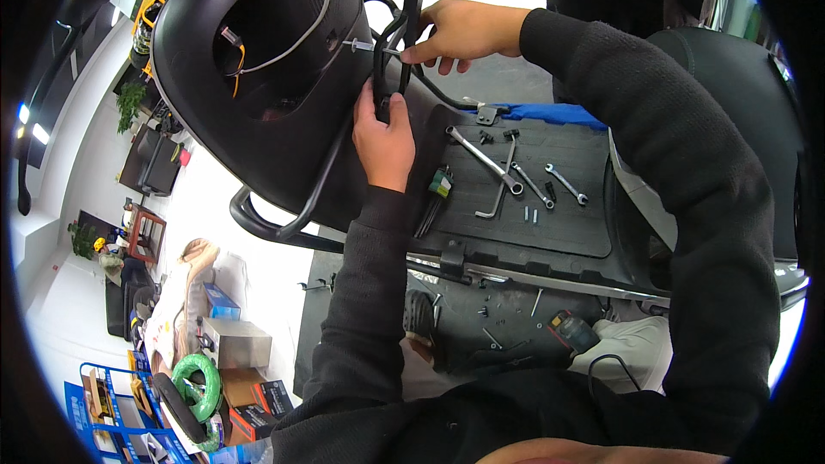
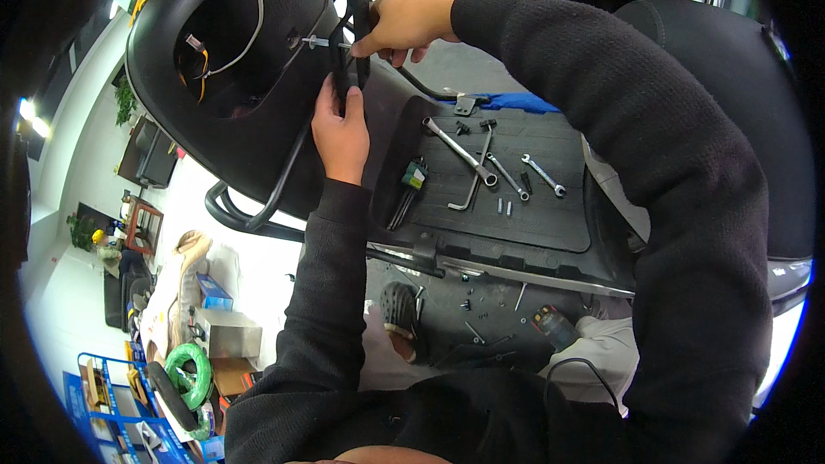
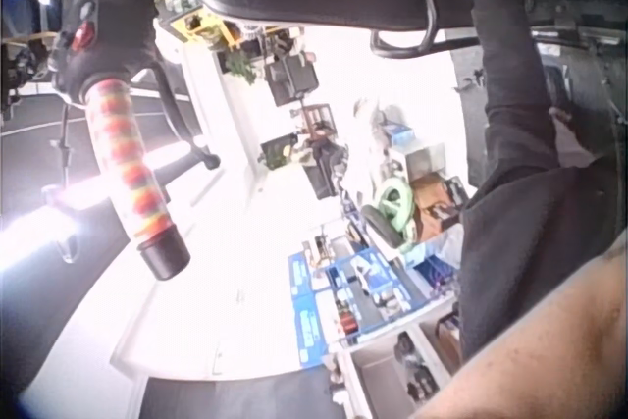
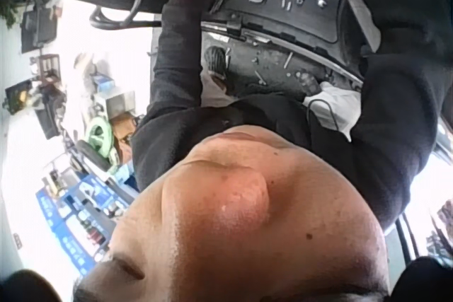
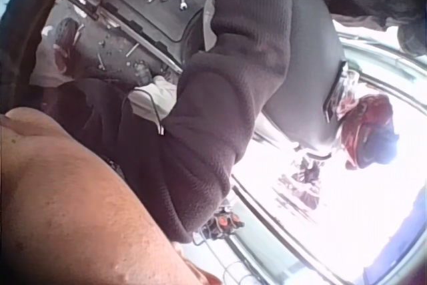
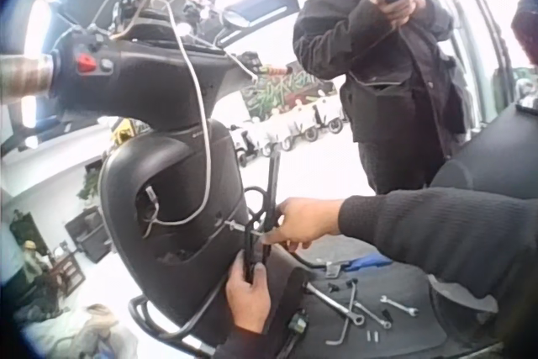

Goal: The person attaches a black metal bracket to the rear of a scooter using bolts, nuts, and washers. They repeatedly align the bracket, insert fasteners, and tighten them with a wrench and an impact driver. The person also picks up and places small hardware pieces on the scooter seat and floor during the process.

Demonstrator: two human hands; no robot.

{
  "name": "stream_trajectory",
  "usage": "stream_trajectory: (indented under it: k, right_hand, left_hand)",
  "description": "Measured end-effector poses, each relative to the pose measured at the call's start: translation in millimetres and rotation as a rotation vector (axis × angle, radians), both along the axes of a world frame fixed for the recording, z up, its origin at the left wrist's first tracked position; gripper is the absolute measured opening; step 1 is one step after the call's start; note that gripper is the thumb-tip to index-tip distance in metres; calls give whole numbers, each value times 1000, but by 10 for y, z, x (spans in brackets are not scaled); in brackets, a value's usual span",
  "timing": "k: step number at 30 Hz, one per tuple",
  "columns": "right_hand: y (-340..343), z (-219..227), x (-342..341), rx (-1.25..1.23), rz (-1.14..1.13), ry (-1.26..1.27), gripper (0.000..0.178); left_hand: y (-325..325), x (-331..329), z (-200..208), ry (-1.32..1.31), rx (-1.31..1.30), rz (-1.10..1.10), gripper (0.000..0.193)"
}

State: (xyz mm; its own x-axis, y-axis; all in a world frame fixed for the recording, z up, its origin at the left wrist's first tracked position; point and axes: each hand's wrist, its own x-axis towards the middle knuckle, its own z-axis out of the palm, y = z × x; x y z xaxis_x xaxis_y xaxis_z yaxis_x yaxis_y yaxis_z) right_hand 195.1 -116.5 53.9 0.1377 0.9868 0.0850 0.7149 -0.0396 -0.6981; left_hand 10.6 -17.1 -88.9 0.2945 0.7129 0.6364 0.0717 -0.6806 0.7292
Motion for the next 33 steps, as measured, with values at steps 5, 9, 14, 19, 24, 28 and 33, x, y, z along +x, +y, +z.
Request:
stream_trajectory:
  k: [5, 9, 14, 19, 24, 28, 33]
  right_hand:
    - [-8, -23, -29, -25, 21, -5, 68]
    - [-4, -44, -40, -37, -2, -15, 45]
    - [4, -60, -29, -85, 9, -70, 46]
    - [18, -78, -15, -110, 43, -98, 50]
    - [22, -98, 14, -183, 95, -125, 57]
    - [16, -125, -2, -277, 112, -151, 60]
    - [4, -138, -3, -345, 171, -141, 62]
  left_hand:
    - [-63, -46, 21, 26, -28, -24, 54]
    - [-90, -53, 49, 41, 24, -30, 54]
    - [-139, -72, 104, 64, 9, -22, 53]
    - [-118, -68, 192, 32, -83, -2, 53]
    - [-18, 47, 371, -287, -130, -79, 49]
    - [119, 105, 649, -431, -399, -220, 40]
    - [209, 135, 845, -441, -586, -268, 30]
